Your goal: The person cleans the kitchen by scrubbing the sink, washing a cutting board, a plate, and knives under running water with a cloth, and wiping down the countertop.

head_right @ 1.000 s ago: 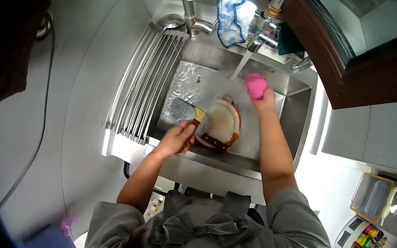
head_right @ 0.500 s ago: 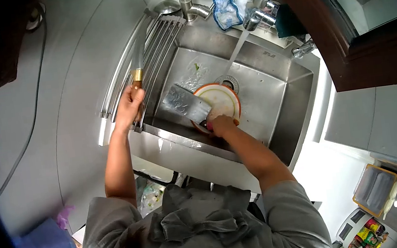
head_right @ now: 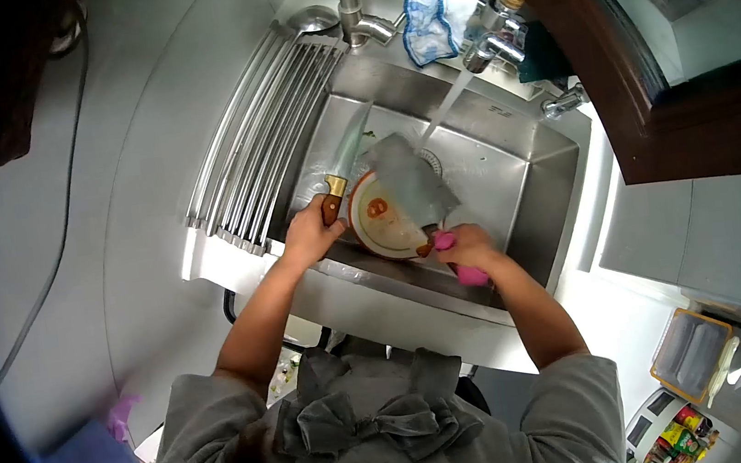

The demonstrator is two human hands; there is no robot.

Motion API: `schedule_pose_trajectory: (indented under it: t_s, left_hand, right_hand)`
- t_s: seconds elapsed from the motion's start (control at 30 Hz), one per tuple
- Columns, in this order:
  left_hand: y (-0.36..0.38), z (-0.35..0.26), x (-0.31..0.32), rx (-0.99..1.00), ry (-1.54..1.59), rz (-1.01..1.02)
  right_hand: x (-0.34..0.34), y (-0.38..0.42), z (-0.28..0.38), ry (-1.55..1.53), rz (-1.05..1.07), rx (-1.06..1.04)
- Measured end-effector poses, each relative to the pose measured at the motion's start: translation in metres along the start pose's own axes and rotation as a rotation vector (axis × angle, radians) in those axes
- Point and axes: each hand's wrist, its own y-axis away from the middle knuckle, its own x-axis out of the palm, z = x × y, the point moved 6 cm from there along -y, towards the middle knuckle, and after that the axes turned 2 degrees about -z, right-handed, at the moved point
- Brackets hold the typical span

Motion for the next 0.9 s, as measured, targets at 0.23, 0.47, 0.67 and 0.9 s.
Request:
schedule_pose_trajectory:
  t_s: [0.23, 0.47, 0.67, 0.9]
  left_hand:
    - [-0.037, 0.024, 0.089, 0.112, -0.433, 0.593]
    - [-0.049, 0.032, 0.144, 0.14, -0.54, 0.681]
    - [-0.029, -0.032, 0.131, -0.607, 1.111, 0.642]
    - [-0.027, -0.021, 0.12, -0.609, 1.394, 0.432]
  right_hand:
    - [-0.036, 0.042, -0.04, -0.141, -0.17, 0.147]
    - [0.002, -0.008, -0.008, -0.692, -0.114, 0.082]
    - [-0.011, -0.015, 0.069, -0.272, -0.39, -0.057]
    - [-0.029, -0.013, 0.035, -0.646, -0.601, -0.13]
